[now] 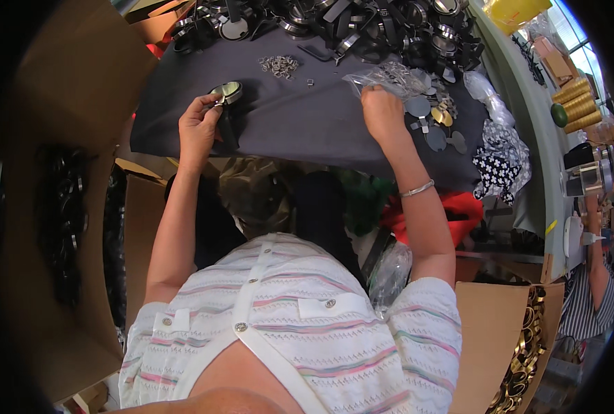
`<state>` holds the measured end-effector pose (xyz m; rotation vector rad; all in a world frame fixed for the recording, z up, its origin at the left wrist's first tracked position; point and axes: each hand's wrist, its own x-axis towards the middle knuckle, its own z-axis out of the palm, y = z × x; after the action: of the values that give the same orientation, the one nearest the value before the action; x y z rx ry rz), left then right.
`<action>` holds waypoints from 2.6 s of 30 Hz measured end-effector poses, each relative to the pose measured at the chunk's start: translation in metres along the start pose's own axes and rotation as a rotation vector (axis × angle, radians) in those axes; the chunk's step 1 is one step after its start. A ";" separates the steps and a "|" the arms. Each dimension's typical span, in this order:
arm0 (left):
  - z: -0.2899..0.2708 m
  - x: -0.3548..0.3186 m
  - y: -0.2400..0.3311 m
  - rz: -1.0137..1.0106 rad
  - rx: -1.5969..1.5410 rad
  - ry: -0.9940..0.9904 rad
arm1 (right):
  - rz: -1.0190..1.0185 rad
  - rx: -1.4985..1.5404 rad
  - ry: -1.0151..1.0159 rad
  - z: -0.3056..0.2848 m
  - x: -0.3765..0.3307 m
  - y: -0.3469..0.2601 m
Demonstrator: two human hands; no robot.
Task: The person assembles metal clamp fixtures by inserting small circular plates into clamp brackets and attaching fasteners to them by hand.
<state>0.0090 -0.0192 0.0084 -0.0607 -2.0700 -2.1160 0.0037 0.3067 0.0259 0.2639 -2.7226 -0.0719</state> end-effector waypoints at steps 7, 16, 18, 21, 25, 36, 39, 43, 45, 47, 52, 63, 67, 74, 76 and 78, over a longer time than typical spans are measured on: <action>0.002 -0.001 -0.005 0.051 -0.013 -0.015 | -0.227 -0.223 -0.117 0.000 0.007 0.019; 0.002 -0.001 0.005 0.014 0.014 0.003 | -0.038 1.002 0.040 -0.030 0.019 -0.075; 0.000 -0.001 0.003 0.005 0.004 0.015 | 0.184 1.417 -0.085 -0.031 0.026 -0.113; 0.000 0.000 0.002 -0.001 -0.003 0.002 | 0.296 1.621 -0.144 -0.020 0.034 -0.149; 0.002 -0.001 0.000 0.013 -0.009 -0.005 | 0.377 1.861 -0.108 0.001 0.037 -0.175; -0.001 -0.002 0.001 0.038 0.010 0.000 | 0.463 1.922 -0.153 0.006 0.038 -0.188; -0.001 -0.002 -0.001 0.045 -0.013 0.005 | 0.469 1.874 -0.206 0.005 0.039 -0.187; 0.000 -0.002 0.000 0.034 -0.022 0.004 | 0.452 1.826 -0.273 0.005 0.040 -0.184; 0.001 -0.003 -0.001 0.033 -0.014 0.025 | 0.429 1.798 -0.287 0.004 0.039 -0.182; 0.005 -0.002 -0.001 0.034 0.006 0.048 | 0.410 1.768 -0.298 0.007 0.041 -0.179; 0.003 0.002 -0.004 0.074 0.073 0.108 | 0.322 1.500 -0.176 0.002 0.053 -0.186; 0.003 -0.002 -0.009 0.068 0.054 0.104 | 0.341 1.390 0.004 0.015 0.038 -0.199; 0.008 -0.001 -0.008 0.045 0.050 0.109 | 0.449 1.647 -0.148 0.010 0.042 -0.190; -0.001 0.006 0.010 0.062 0.087 0.087 | 0.261 1.718 -0.263 -0.002 0.065 -0.187; -0.009 0.009 0.000 0.398 0.169 0.129 | -0.116 1.412 -0.011 0.002 0.065 -0.186; -0.004 0.005 -0.007 0.364 0.234 0.108 | -0.226 1.192 0.074 0.009 0.062 -0.171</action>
<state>0.0035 -0.0236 0.0022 -0.2634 -2.0436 -1.6232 -0.0263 0.1266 0.0269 0.8498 -2.2992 1.4604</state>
